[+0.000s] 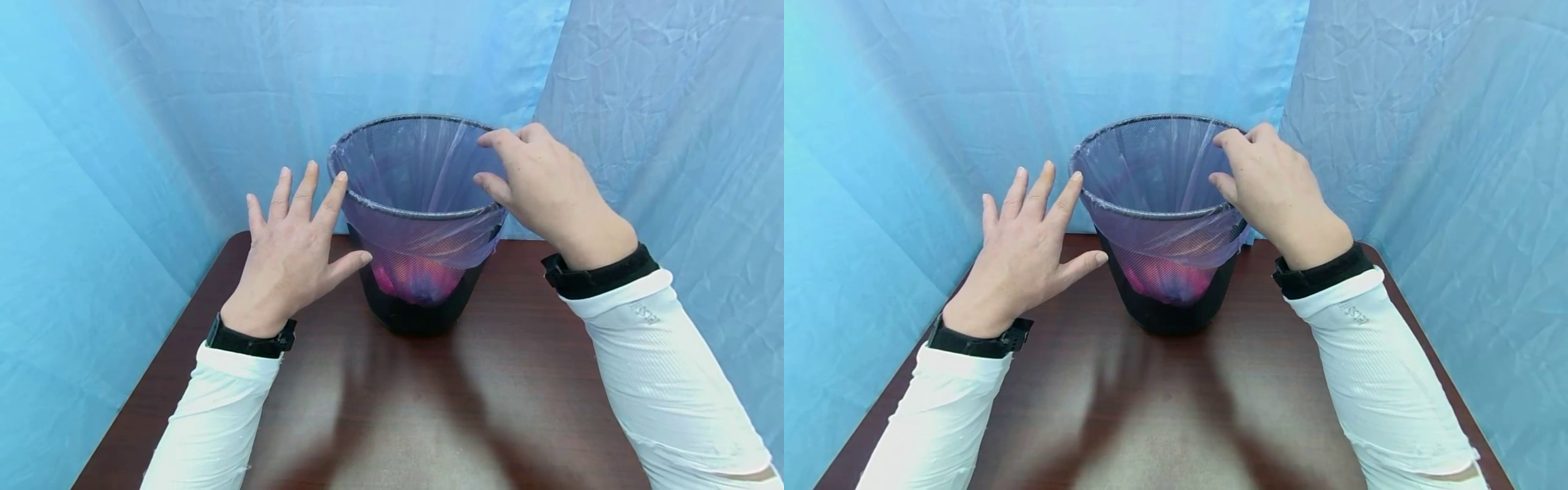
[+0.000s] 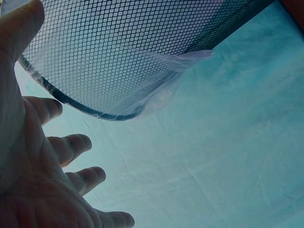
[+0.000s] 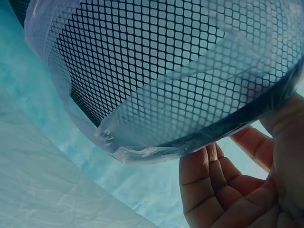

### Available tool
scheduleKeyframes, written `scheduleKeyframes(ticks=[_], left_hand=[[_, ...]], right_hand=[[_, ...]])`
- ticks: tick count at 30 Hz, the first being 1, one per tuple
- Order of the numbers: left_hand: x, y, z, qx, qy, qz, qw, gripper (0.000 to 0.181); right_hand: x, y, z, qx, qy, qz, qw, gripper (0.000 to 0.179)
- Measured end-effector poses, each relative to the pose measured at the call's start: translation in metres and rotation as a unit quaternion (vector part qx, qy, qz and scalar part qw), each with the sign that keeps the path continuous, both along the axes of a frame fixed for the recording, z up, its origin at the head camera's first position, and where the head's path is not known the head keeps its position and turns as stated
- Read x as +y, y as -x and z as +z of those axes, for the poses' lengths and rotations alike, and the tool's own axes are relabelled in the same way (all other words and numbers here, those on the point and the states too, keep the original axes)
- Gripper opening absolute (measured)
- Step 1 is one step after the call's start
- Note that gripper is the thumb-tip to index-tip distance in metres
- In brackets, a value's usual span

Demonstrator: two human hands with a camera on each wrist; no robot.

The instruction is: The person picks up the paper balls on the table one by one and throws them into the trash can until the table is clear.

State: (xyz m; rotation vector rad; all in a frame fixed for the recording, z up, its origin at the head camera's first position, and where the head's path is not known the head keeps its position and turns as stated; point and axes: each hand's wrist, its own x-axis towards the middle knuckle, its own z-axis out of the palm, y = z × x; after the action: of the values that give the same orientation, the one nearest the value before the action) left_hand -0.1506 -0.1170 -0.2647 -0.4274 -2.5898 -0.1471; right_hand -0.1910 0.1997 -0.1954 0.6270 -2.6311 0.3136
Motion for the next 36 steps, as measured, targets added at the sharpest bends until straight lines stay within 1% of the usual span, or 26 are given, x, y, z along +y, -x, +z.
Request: scheduleKeyframes(ticks=[4, 9, 12, 16, 21, 25, 29, 32, 36], left_hand=[[0.000, 0.000, -0.001, -0.008, -0.001, 0.002, 1.0000, 0.104], [-0.002, 0.000, -0.002, -0.007, -0.003, 0.002, 1.0000, 0.104], [-0.004, 0.000, -0.003, -0.012, -0.009, 0.003, 0.9999, 0.103], [-0.005, 0.000, -0.004, -0.025, -0.014, 0.007, 0.9996, 0.104], [-0.006, 0.000, -0.006, -0.030, -0.014, 0.010, 0.9994, 0.104], [-0.007, 0.000, -0.008, -0.031, -0.014, 0.012, 0.9993, 0.104], [-0.008, 0.000, -0.010, -0.034, -0.016, 0.013, 0.9992, 0.104], [-0.009, 0.000, -0.011, -0.038, -0.017, 0.014, 0.9990, 0.104], [-0.010, 0.001, -0.013, -0.043, -0.016, 0.018, 0.9988, 0.104]], right_hand=[[0.001, -0.001, -0.001, 0.004, 0.003, -0.001, 1.0000, 0.048], [0.003, -0.002, -0.002, 0.012, 0.008, -0.005, 0.9999, 0.047], [0.004, -0.003, -0.002, 0.013, 0.012, -0.009, 0.9998, 0.048], [0.007, -0.004, -0.004, 0.002, 0.022, -0.017, 0.9996, 0.049], [0.012, -0.004, -0.005, -0.016, 0.036, -0.027, 0.9988, 0.052], [0.016, -0.003, -0.007, -0.026, 0.040, -0.036, 0.9982, 0.060], [0.020, -0.002, -0.009, -0.034, 0.035, -0.043, 0.9979, 0.073], [0.024, -0.002, -0.012, -0.036, 0.035, -0.042, 0.9979, 0.081], [0.029, -0.003, -0.018, -0.033, 0.038, -0.039, 0.9980, 0.087]])
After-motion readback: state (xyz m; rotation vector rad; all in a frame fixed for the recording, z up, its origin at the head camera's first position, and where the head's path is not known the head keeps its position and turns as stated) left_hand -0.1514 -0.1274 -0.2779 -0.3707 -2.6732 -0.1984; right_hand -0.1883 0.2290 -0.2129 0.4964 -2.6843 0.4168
